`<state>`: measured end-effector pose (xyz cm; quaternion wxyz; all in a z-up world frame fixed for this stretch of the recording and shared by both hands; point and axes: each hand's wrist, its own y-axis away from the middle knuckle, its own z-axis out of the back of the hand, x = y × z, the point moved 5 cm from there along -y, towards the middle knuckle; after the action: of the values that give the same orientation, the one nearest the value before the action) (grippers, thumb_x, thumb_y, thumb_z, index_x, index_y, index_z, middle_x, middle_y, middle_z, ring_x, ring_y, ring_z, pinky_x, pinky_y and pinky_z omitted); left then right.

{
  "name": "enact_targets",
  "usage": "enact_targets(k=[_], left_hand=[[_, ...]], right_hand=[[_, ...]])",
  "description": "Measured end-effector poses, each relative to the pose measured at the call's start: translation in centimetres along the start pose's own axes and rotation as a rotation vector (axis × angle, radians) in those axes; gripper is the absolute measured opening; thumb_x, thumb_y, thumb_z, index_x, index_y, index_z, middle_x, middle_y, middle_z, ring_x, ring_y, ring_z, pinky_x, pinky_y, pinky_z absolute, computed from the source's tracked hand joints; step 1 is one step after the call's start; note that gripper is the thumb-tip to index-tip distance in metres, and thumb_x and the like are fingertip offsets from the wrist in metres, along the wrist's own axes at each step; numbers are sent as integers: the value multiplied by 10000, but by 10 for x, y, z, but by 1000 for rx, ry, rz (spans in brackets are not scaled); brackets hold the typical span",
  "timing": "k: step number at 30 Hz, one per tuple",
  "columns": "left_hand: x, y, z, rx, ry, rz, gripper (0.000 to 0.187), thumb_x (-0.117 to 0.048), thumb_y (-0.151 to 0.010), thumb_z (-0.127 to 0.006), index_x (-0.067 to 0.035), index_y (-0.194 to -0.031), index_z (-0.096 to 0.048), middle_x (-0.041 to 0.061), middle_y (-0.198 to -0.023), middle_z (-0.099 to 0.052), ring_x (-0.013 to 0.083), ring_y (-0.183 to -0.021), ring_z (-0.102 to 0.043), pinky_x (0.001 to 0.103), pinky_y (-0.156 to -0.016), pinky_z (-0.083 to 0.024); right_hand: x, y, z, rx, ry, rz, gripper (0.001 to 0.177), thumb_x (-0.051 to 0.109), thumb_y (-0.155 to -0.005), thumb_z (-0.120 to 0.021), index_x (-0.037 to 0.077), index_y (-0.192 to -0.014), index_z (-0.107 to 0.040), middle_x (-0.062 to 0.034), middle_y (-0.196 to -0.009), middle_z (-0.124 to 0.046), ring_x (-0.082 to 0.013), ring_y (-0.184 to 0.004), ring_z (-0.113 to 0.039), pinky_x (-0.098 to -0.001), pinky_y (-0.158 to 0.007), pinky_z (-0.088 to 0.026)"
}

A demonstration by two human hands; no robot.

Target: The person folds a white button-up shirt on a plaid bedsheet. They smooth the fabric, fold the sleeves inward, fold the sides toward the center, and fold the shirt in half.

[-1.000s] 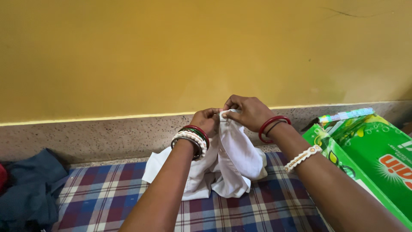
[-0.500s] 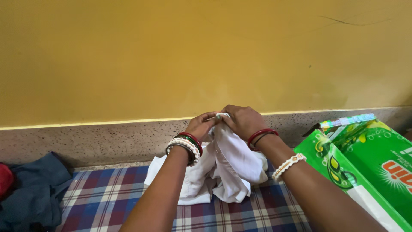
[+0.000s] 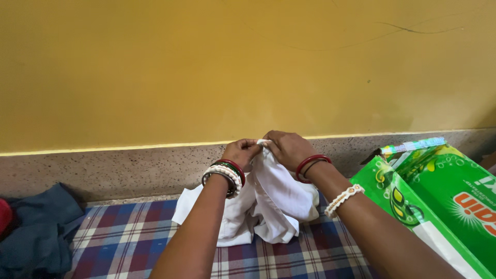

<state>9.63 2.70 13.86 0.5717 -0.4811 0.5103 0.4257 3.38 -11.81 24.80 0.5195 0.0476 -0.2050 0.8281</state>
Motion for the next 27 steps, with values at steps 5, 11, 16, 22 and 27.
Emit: enact_targets(k=[5, 11, 16, 22, 27], left_hand=[[8, 5, 2, -45, -20, 62, 295, -224, -873, -769, -8, -1073, -748, 43, -905, -752, 99, -736, -639, 268, -692, -536], [-1, 14, 3, -75, -58, 125, 357, -300, -860, -790, -19, -1071, -730, 45, -875, -732, 107, -701, -630, 285, -650, -535], [-1, 7, 2, -71, -34, 61, 355, -293, -839, -804, -39, -1067, -707, 33, -894, -735, 103, -746, -656, 282, -677, -556], [9, 0, 5, 43, 6, 33, 274, -254, -877, -787, -67, -1062, -712, 1, -870, -715, 91, -723, -613, 275, -645, -537], [15, 2, 5, 204, 131, 166, 218, -209, -926, -723, -114, -1122, -725, -10, -803, -638, 94, -646, -529, 281, -531, -441]], right_hand=[[-5, 3, -11, 38, -21, -67, 337, 353, -936, -589, 111, -1142, -701, -174, -1067, -720, -370, -1011, -674, -469, -872, -527], [0, 5, -12, -63, -22, -51, 293, 306, -941, -589, 94, -1108, -703, -141, -1118, -723, -358, -1026, -677, -457, -906, -521], [3, 9, -5, -104, 34, -88, 281, 313, -972, -580, 94, -1094, -705, -144, -1106, -722, -366, -1010, -671, -474, -891, -511], [-4, 11, 0, -10, -104, -246, 313, 353, -936, -623, 115, -1113, -722, -155, -968, -772, -307, -931, -736, -414, -852, -553], [-22, 1, -5, 82, -193, -269, 325, 342, -914, -649, 101, -1110, -745, -127, -979, -789, -236, -892, -759, -367, -836, -569]])
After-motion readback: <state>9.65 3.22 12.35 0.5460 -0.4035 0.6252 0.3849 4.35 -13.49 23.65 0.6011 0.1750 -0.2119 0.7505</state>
